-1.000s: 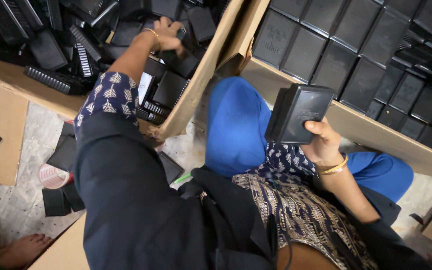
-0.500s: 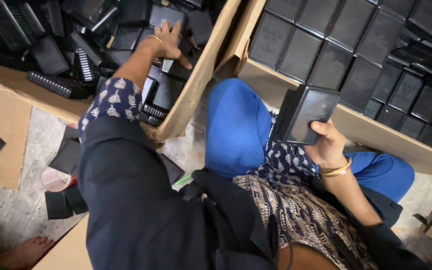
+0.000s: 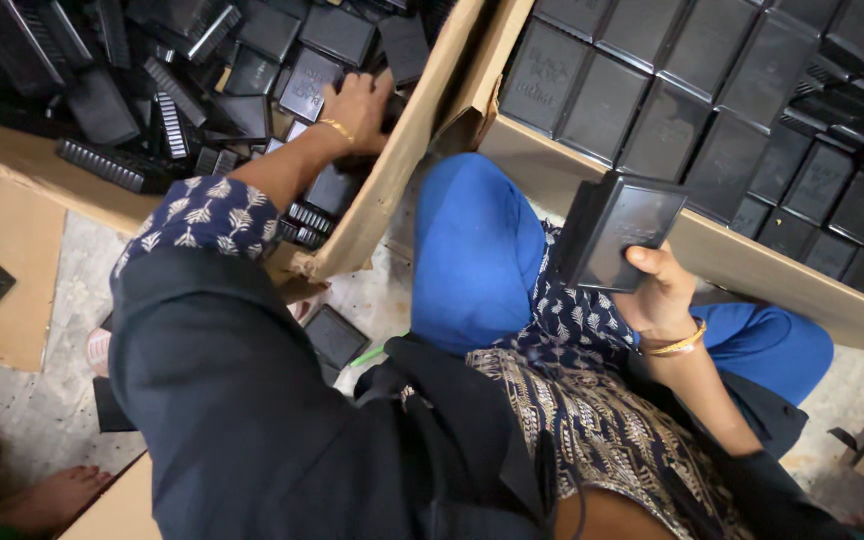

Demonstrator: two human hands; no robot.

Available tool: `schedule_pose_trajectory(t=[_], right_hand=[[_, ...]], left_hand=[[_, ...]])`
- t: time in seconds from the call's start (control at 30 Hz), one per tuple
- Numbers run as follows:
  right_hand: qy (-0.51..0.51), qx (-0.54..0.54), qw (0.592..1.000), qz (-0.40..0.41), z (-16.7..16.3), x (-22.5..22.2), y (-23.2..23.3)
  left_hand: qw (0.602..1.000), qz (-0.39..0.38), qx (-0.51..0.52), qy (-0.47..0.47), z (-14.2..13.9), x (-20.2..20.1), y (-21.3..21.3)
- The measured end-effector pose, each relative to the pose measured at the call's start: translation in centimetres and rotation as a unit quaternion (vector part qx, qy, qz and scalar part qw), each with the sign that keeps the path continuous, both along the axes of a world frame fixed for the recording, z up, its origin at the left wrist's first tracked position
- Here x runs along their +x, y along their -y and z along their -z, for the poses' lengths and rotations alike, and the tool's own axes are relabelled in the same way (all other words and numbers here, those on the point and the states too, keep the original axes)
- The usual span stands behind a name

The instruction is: The person sits on the floor between cardboard cartons and sorts black plastic boxes. They pick boxes one at a time from a jumbled pile in one carton, stack several in their hand, and place them in neat rows into a second carton, occasionally turning a box over in their hands.

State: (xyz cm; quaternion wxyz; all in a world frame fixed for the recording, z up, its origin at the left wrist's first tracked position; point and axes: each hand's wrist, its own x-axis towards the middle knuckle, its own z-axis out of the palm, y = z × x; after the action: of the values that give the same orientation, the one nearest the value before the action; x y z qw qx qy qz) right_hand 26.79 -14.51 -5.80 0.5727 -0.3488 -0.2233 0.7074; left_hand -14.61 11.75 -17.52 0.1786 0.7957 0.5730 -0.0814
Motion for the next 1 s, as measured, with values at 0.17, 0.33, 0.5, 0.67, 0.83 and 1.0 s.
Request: schedule_pose_trajectory(t=[0.17,0.33,0.5,0.67,0.83,1.0], right_hand=[[0.032,0.001,0.999,-0.005,-0.1,0.2,0.3],[0.014,-0.01,1.0,0.011,-0.2,0.9,0.3],[-0.01,-0.007,1.0,0.001,0.6,0.4,0.0],[0.008,-0.017,1.0,0.004,0.4,0.5,0.4],[-0.004,-0.008,1.0,0.014,0.0,0.9,0.5],[0.008,-0.013,1.0,0.02,0.4,0.4,0.6]], left_hand=[[1.0,-0.008,-0.023,0.02,0.1,-1.2,-3.4],[0.985,-0.062,-0.048,0.152,-2.0,-4.0,-5.9],[0.92,-0.181,-0.289,0.195,-2.1,-1.7,-2.9],[0.927,-0.146,-0.264,0.222,-3.5,-3.2,-3.2],[0.847,-0.389,-0.209,0.295,-3.7,-8.0,-5.5],[0.89,-0.391,-0.144,0.184,-0.9,-6.6,-4.0]])
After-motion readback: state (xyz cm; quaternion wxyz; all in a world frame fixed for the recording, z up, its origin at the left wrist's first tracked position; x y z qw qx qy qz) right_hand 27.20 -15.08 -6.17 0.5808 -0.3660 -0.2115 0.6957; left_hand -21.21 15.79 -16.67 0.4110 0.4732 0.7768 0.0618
